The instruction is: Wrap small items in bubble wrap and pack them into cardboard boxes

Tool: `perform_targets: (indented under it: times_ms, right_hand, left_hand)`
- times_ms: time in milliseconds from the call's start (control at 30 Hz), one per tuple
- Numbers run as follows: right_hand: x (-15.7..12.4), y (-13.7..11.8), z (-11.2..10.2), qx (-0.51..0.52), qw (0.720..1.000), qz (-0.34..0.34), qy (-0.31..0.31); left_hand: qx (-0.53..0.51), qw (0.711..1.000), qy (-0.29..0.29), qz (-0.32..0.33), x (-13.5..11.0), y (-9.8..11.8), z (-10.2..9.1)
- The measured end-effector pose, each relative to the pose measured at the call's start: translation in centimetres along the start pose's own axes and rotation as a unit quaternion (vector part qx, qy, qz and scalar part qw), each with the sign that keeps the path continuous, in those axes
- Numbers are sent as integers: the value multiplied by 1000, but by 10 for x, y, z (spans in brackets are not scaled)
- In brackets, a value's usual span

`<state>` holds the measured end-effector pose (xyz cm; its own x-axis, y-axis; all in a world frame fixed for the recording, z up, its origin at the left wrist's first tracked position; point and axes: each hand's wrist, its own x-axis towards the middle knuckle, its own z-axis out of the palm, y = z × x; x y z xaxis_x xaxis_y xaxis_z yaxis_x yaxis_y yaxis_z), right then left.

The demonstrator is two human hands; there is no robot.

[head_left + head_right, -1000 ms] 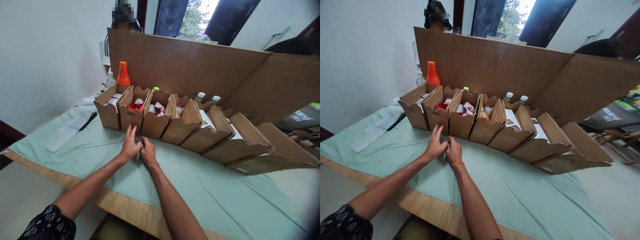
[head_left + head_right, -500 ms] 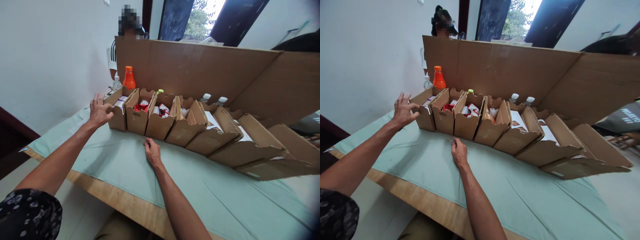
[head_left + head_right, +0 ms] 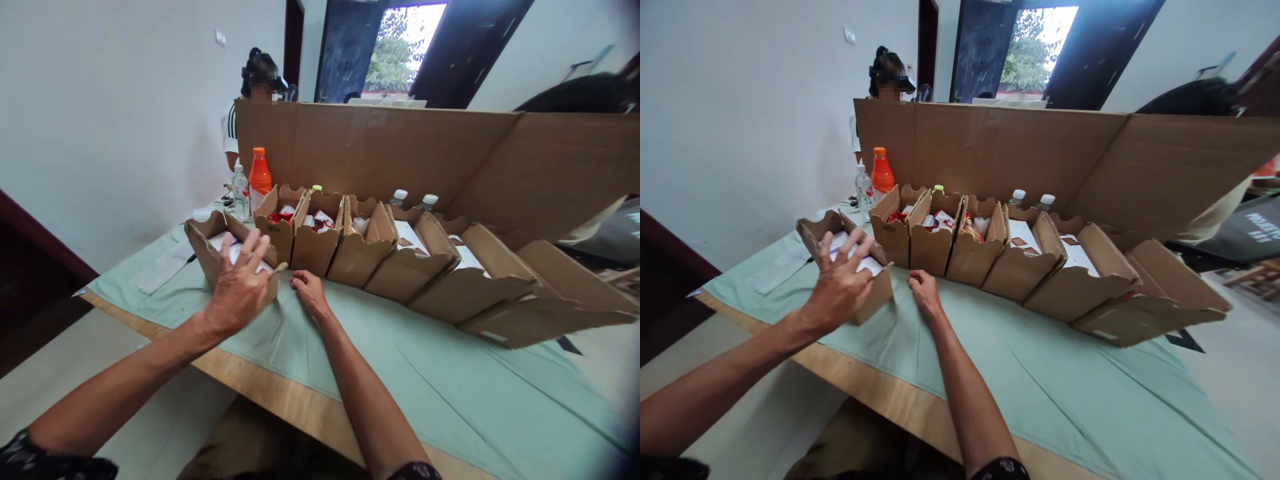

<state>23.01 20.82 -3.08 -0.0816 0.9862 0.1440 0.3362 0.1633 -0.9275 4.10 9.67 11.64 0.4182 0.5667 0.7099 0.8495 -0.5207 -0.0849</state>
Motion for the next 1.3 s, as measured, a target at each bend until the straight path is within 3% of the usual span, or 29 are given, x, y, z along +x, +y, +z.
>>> perform_targets:
  times_ms: [67, 133, 200, 267, 300, 333, 367, 400, 500, 600, 667, 733, 833, 1000, 1133, 1233, 1300]
  right_hand:
    - [-9, -2, -14, 12, 1000, 3, -5]
    - [-26, -4, -32, 21, 1000, 7, 2]
    - [-48, -7, -50, 27, 1000, 14, 9]
    - [-74, -13, -60, 34, 999, 20, 7]
    - [-86, -19, -60, 38, 999, 21, 2]
    - [-97, -26, -58, 42, 999, 23, -5]
    - [-106, -34, -52, 47, 999, 22, -14]
    - [-114, -43, -44, 53, 998, 15, -22]
    - [-127, -70, -16, 67, 997, -38, -26]
    - [-131, -81, -3, 73, 995, -68, 17]
    - [-132, -78, -11, 83, 993, -58, 66]
    - [-131, -68, -33, 94, 986, -49, 125]
    - [-128, -49, -78, 122, 968, -54, 212]
    - [-128, -9, -142, 193, 912, -27, 362]
    - [-137, 25, -151, 205, 898, 62, 384]
    - [-142, 37, -149, 207, 892, 70, 395]
    - [-142, 39, -150, 217, 892, 64, 393]
  left_hand:
    - [-25, 999, 42, 25, 6, 29, -10]
    - [-62, 991, 110, 37, 5, 38, -24]
    - [-101, 976, 193, -12, -5, 23, -36]
    - [-149, 937, 267, -169, -23, -13, -35]
    - [-191, 904, 263, -277, -33, -34, -29]
    - [-251, 849, 260, -387, -44, -55, -20]
    - [-319, 772, 251, -490, -55, -73, -8]
    - [-349, 743, 213, -530, -64, -87, 5]
    - [-418, 688, 153, -573, -86, -98, 38]
    - [-486, 636, 160, -577, -93, -73, 54]
    - [-519, 619, 167, -566, -90, -48, 59]
    - [-550, 617, 156, -540, -81, -20, 67]
    - [-592, 641, 109, -476, -61, 21, 89]
    - [-633, 702, -50, -323, -23, 64, 129]
    - [-584, 752, -131, -277, -22, 72, 137]
    - [-532, 783, -160, -279, -47, 65, 125]
    - [-479, 810, -170, -293, -67, 45, 110]
